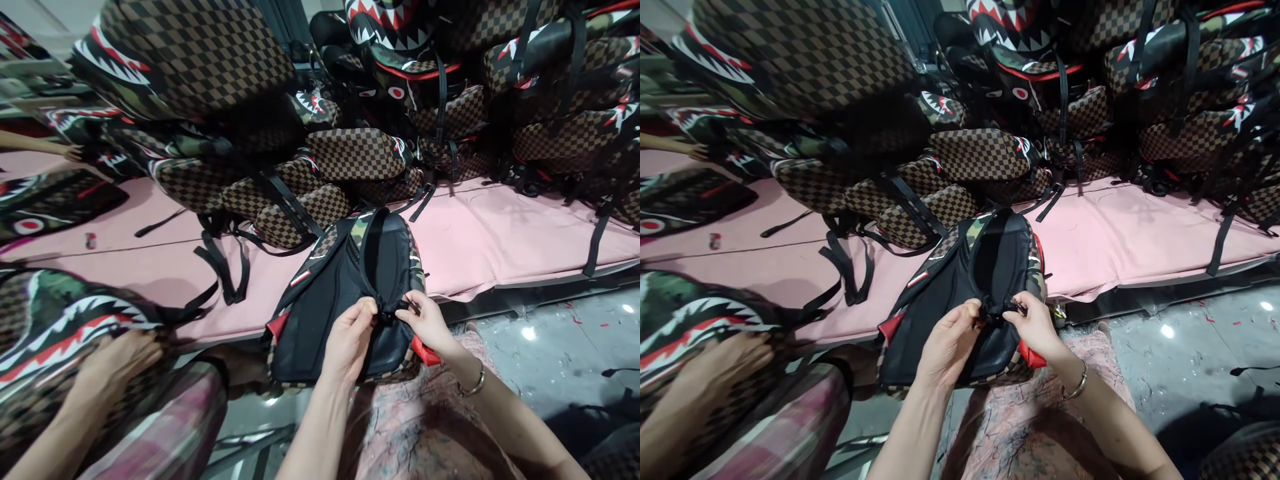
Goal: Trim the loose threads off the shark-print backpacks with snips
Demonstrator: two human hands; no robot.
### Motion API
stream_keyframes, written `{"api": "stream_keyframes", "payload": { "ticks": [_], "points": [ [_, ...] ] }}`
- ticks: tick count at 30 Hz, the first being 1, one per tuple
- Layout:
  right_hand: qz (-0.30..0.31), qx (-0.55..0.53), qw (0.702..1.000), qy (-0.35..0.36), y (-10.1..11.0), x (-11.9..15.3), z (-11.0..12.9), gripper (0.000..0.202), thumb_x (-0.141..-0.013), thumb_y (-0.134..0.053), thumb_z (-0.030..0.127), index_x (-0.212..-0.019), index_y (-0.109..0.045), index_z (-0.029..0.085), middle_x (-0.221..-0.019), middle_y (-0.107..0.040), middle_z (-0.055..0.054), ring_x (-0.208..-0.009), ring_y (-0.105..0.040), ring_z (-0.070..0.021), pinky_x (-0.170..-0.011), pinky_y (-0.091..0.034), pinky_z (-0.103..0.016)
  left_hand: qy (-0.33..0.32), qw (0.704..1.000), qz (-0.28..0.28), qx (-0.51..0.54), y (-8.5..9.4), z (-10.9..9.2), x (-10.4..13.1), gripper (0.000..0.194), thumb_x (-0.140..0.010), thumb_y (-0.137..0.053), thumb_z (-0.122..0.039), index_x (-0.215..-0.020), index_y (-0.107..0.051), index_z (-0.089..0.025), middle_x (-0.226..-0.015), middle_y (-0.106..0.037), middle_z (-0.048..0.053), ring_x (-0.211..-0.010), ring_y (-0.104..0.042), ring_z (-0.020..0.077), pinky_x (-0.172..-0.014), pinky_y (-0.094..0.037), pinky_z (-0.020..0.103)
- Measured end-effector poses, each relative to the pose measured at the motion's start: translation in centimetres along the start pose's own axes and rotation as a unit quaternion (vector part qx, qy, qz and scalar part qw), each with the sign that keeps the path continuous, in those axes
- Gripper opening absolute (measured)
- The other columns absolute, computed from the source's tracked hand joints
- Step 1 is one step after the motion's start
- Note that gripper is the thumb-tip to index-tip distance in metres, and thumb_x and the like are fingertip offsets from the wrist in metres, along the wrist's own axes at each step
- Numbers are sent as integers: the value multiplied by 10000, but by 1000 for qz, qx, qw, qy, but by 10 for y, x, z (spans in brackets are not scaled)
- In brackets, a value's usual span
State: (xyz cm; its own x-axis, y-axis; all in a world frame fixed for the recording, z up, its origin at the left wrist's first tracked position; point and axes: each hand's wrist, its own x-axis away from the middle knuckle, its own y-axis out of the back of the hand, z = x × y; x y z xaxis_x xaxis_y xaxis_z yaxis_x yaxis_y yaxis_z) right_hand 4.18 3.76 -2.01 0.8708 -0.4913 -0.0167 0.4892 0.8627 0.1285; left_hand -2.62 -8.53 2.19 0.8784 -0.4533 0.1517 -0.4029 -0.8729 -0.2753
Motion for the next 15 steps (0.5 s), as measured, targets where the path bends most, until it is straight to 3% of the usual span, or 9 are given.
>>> {"api": "stream_keyframes", "payload": {
  "ticks": [2,6,12,15],
  "points": [
    [-4,-4,1000,-2,-1,0,0,111,-698,-556,270,-720,-479,194,-628,-426,56,-588,-398,-112,-564,-310,-222,-31,998,5,-46,1,-3,0,273,-598,-723,-407,-603,-658,-141,-737,-585,35,-648,-499,123,-590,-396,242],
    [2,0,1000,-2,-2,-1,1,100,-698,-557,263,-701,-485,194,-633,-460,53,-606,-430,-118,-578,-328,-224,-95,979,-18,-178,5,0,-1,274,-705,-620,-429,-790,-700,-180,-822,-633,48,-759,-553,163,-691,-422,276],
    [-17,61,998,17,-9,-1,3,50,-706,-559,226,-710,-518,198,-697,-525,30,-681,-497,-141,-645,-383,-246,-183,860,-60,-472,12,4,4,284,-660,-654,-452,-803,-711,-213,-772,-618,38,-733,-567,184,-660,-430,295],
    [-22,95,995,15,-13,1,5,27,-716,-560,214,-717,-533,208,-744,-551,13,-719,-514,-154,-680,-401,-263,-160,843,-36,-512,15,0,1,243,-702,-605,-433,-730,-709,-214,-736,-635,41,-700,-580,186,-632,-427,295]
  ]
}}
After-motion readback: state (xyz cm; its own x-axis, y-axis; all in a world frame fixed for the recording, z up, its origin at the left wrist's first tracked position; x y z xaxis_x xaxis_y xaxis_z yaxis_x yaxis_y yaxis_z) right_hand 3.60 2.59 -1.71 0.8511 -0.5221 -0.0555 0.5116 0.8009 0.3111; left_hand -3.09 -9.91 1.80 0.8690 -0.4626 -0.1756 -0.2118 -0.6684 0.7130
